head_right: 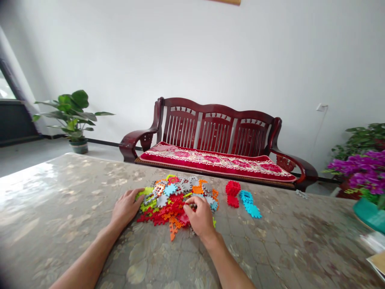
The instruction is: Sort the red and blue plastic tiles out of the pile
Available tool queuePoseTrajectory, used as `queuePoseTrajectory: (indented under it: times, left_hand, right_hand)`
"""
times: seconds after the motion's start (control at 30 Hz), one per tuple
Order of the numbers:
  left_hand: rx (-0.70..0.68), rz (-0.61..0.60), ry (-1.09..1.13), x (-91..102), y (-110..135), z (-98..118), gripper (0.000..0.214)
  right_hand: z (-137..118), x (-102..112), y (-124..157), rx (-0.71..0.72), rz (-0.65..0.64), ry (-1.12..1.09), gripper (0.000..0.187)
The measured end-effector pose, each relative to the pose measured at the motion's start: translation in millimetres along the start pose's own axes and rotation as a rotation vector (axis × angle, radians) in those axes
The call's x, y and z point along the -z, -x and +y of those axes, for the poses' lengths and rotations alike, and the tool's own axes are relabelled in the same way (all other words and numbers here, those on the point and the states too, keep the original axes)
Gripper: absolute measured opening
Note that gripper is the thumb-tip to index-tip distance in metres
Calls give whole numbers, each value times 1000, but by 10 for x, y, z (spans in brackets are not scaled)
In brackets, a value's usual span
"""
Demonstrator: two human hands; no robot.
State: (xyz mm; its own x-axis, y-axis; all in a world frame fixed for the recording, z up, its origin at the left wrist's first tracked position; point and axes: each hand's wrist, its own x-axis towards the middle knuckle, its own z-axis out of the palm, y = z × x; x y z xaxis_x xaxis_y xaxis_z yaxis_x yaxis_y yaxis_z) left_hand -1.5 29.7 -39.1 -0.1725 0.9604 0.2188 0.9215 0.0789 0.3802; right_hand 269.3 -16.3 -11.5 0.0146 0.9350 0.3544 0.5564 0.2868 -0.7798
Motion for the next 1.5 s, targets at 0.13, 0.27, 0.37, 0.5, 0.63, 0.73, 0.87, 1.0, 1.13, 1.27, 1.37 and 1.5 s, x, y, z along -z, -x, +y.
queuePoseTrajectory:
  times: [0.13, 0.27, 0.37, 0.5, 0.63, 0.73, 0.87, 1.0, 1.13, 1.27, 1.37, 1.5]
  left_hand:
    - [-5, 10, -4, 1, 1, 2, 41]
    - [-12, 9, -18, 7, -2, -1, 42]
    - [-14, 9, -29, 14, -4, 0, 42]
    - [-8, -10, -18, 20, -1, 4, 43]
    - [-12, -4, -6, 17, -1, 2, 44]
    - [-11, 0, -3, 15, -3, 0, 44]
    - [-15, -2, 4, 16, -3, -1, 44]
    - [-10, 6, 6, 19, 1, 3, 44]
    - [-14, 16, -4, 19, 4, 5, 43]
    - [-24, 14, -6, -10, -7, -20, 44]
    - [-33, 25, -11, -40, -22, -44, 44]
    - [-24, 11, -18, -57, -34, -58, 45]
  right_hand:
    - [82, 255, -115, -173, -69, -337, 23]
    - [316, 648, -209, -259, -146, -218, 24]
    - [556, 902, -214, -294, -176, -13, 15]
    - [783, 1098, -182, -369, -299, 141, 10]
    - [860, 1186, -165, -368, -316, 357, 14]
    - [869, 1219, -154, -316, -257, 500, 21]
    - [822, 1202, -113, -227, -376, 504, 43]
    - [704, 1114, -62, -162, -460, 582, 51]
    - [596, 1047, -39, -157, -424, 641, 47]
    - [584, 1046, -44, -163, -429, 660, 44]
    - [621, 1064, -47, -148, -467, 655, 48]
    - [639, 1080, -42, -162, -472, 623, 55]
